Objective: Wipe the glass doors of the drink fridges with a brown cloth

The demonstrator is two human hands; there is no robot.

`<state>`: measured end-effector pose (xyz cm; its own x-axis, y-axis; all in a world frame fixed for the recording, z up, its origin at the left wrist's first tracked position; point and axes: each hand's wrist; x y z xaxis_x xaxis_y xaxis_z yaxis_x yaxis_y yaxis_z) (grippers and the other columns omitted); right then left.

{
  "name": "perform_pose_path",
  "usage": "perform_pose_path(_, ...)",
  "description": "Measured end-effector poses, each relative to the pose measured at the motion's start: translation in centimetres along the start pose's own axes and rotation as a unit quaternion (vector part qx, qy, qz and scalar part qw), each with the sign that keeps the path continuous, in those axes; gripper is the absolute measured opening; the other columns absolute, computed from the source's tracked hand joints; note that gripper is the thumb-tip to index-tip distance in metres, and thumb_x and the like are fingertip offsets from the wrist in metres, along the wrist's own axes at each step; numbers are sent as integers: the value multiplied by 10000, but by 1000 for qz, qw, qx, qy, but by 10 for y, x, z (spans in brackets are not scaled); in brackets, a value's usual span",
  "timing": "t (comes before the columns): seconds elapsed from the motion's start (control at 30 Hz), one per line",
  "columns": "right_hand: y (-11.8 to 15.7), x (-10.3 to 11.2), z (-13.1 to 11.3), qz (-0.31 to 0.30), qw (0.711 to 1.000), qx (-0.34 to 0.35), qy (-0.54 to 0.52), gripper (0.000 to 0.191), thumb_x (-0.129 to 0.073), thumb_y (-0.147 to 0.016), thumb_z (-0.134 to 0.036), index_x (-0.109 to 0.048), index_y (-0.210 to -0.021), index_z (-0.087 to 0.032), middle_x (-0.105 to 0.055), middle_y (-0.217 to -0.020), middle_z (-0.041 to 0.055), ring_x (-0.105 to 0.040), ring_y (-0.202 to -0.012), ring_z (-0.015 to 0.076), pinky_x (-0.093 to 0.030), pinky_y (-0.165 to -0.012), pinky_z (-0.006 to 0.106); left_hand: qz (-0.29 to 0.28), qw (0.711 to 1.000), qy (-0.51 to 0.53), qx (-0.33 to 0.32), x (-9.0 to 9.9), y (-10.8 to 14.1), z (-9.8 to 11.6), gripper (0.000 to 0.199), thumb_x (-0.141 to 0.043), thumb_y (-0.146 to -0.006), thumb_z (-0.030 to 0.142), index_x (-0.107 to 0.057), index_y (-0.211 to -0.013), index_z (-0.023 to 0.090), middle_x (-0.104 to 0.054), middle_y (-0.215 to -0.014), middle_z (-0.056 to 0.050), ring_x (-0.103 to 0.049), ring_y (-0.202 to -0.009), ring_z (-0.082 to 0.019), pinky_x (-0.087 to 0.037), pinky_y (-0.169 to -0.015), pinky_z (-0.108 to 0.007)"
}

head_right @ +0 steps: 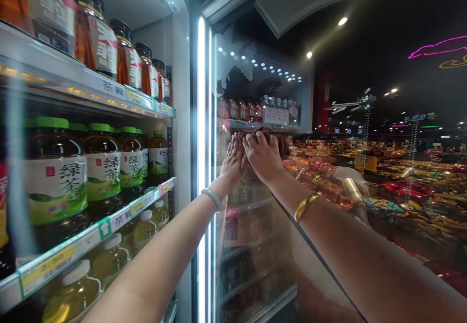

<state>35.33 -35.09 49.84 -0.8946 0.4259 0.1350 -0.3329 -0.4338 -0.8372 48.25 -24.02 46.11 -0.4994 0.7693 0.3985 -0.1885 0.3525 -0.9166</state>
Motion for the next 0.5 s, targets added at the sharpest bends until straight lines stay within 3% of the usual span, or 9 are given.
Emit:
perform_pose_path(0.13, 50, 3, 18, -17, 994, 105, -1, 529, -477, -980, -173, -596, -1473, -325, -613, -1522, 59, -440, -1372, 307, -344, -1040, 522, -2, 1000, 1, 9, 0, 16, -1, 703, -244, -1096, 372, 65, -1712, 226, -58, -1800, -52, 32, -1638, -182, -138, -1366, -456)
perform_pose_path(0.27, 42, 6, 34, -12, 999, 46, -2, 527, -448, -988, -167, -599, -1474, -306, -611, -1526, 67, -441, -1370, 325, -354, -1045, 569, -10, 1000, -2, 5, -2, 28, 0, 713, -276, -1086, 342, 34, -1715, 217, -66, -1796, -57, 0, -1642, -188, -128, -1366, -458)
perform_pose_path(0.4, 21, 3, 10, -18, 999, -35, -15, 510, -415, -1008, -177, -589, -1481, -252, -588, -1539, 106, -405, -1396, 354, -346, -1043, 588, -9, 1000, 5, 18, -8, 30, 2, 725, -284, -1084, 338, 55, -1712, 213, -47, -1798, -59, 23, -1641, -193, -117, -1369, -467)
perform_pose_path(0.5, 45, 3, -4, -38, 999, 6, -32, 508, -435, -1005, -176, -587, -1480, -271, -585, -1542, 92, -405, -1407, 328, -324, -1077, 565, -7, 999, 15, 29, -13, 33, 5, 728, -265, -1093, 354, 114, -1703, 237, -32, -1804, -39, 63, -1633, -182, -117, -1374, -464)
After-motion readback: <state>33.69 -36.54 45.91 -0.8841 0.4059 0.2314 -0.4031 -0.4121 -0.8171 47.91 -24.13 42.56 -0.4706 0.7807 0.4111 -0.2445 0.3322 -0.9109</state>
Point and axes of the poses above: each hand's wrist, its own y-axis away from the middle knuckle, its own x-axis out of the back of the hand, z = x × y
